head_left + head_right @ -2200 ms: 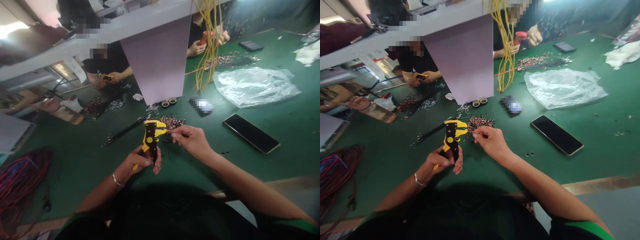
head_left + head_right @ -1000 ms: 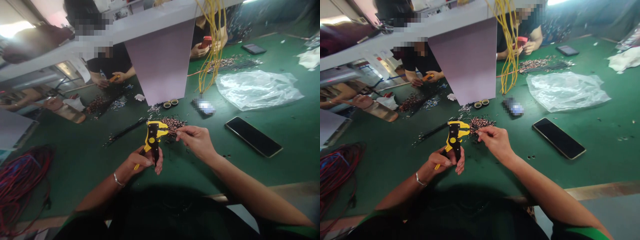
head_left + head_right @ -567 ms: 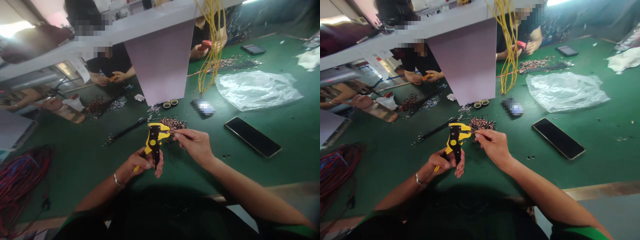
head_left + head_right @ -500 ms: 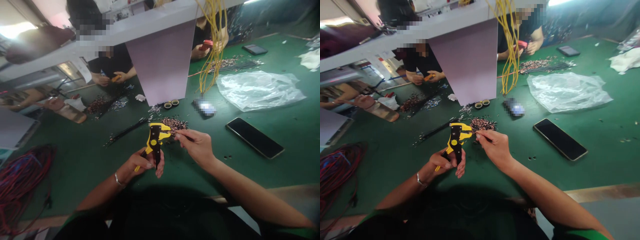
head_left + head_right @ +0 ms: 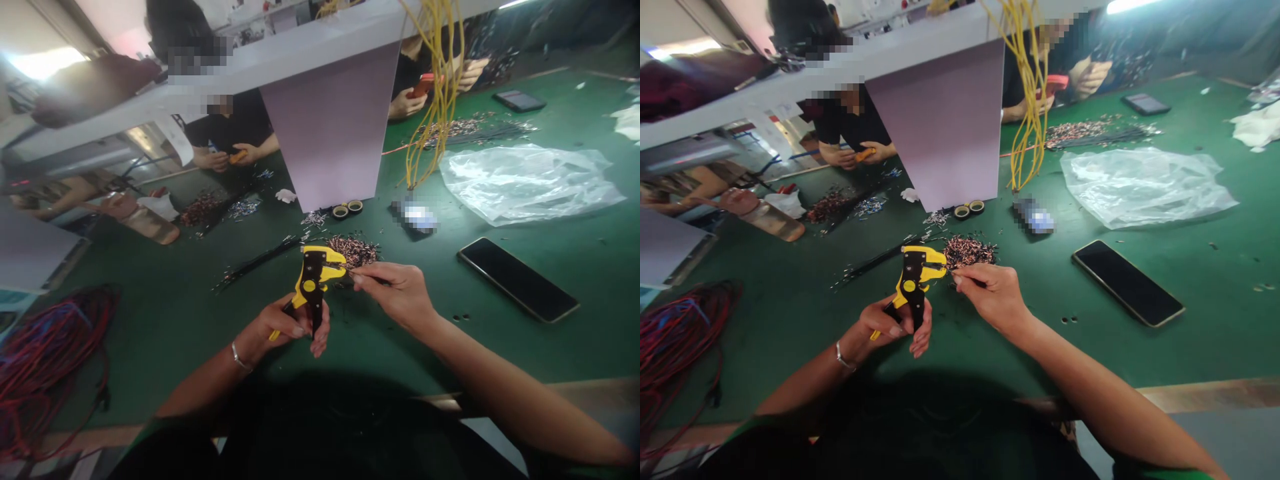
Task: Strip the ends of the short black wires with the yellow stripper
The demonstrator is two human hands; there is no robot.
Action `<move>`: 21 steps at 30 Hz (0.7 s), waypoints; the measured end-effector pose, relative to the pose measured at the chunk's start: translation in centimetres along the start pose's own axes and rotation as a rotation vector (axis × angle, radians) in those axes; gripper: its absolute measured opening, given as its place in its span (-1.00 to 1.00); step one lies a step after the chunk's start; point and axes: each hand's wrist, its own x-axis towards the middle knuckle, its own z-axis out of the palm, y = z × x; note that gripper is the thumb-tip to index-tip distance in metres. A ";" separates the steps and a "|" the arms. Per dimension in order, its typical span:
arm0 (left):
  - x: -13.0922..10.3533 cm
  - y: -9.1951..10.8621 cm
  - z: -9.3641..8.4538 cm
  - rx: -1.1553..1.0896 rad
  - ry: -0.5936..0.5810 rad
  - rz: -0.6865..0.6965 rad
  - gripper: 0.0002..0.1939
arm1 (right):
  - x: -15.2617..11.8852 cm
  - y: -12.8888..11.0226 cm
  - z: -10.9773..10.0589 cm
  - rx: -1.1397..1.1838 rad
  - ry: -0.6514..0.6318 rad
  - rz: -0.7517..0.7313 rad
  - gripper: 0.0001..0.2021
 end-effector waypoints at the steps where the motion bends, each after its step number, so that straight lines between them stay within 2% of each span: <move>1: 0.0 0.0 0.0 -0.005 -0.001 -0.003 -0.59 | 0.0 -0.1 -0.1 0.004 0.000 0.006 -0.87; 11: 0.1 -0.1 -0.1 -0.046 -0.001 0.002 -0.58 | -0.2 -0.3 0.2 0.081 0.126 0.092 -0.89; 21: 0.1 -0.2 0.1 -0.036 -0.007 0.008 -0.59 | -0.5 -0.4 0.4 0.068 0.075 0.094 -0.87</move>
